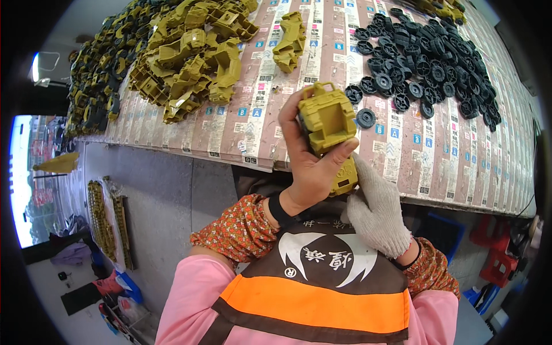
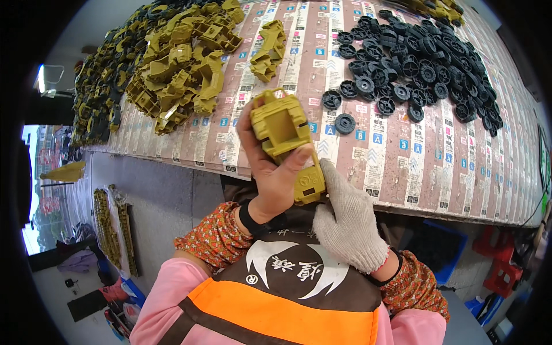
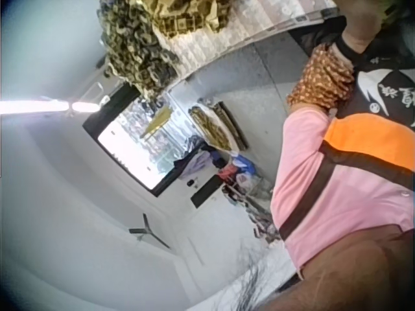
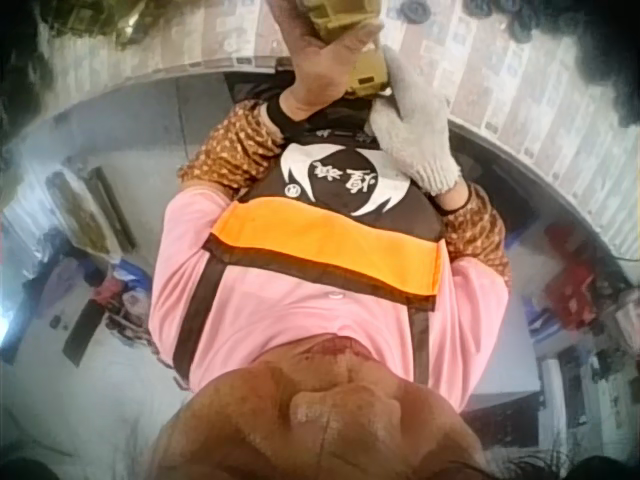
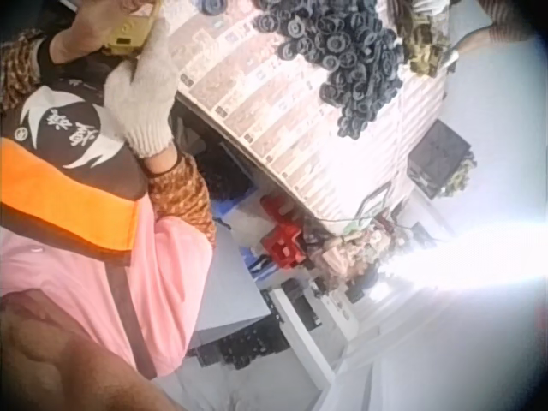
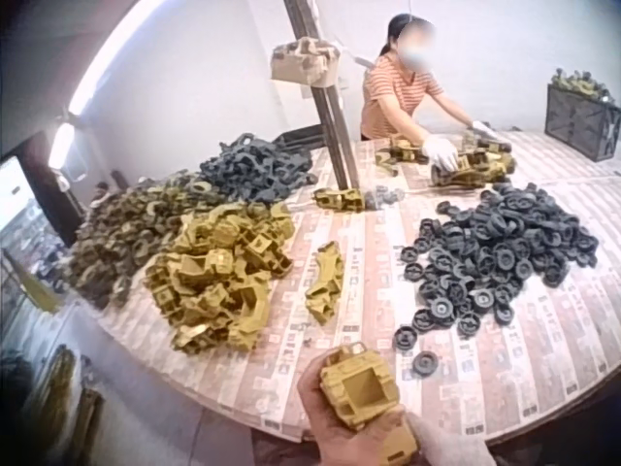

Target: The person assembles yellow plastic chassis components with black plastic wheels. They pick up a yellow chassis, insert a black wheel into a designated slot, and place the assembled unit on the table. This process is repeated continuously throughout the video.

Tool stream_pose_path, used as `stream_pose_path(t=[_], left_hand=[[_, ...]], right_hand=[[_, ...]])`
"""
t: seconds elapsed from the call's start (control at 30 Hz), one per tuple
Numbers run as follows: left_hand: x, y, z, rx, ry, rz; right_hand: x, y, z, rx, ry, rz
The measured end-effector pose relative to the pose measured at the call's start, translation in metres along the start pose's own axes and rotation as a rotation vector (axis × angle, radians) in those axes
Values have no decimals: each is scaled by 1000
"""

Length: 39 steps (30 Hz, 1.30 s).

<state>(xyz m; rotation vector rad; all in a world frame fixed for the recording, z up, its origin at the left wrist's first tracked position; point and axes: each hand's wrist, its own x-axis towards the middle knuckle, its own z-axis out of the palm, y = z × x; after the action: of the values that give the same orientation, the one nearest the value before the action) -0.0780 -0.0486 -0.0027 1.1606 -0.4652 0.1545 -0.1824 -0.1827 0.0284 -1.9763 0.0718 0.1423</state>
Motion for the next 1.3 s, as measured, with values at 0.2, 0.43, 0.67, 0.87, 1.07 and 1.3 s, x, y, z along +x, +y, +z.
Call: stream_pose_path(t=[0.2,0.43,0.67,0.87,1.07,1.3], left_hand=[[19,2,-6,-152,21,-490],[39,20,-28,-351,81,-797],[46,19,-35,-387,14,-789],[64,27,-81,-164,104,-725],[84,39,-131,115,230,-561],[117,38,-157,379,89,-464]], right_hand=[[23,-14,-19,295,-77,244],[33,-22,-24,317,53,179],[65,-5,-48,118,32,12],[146,-31,-143,384,106,208],[273,-4,-226,313,354,286],[364,12,-259,436,507,61]])
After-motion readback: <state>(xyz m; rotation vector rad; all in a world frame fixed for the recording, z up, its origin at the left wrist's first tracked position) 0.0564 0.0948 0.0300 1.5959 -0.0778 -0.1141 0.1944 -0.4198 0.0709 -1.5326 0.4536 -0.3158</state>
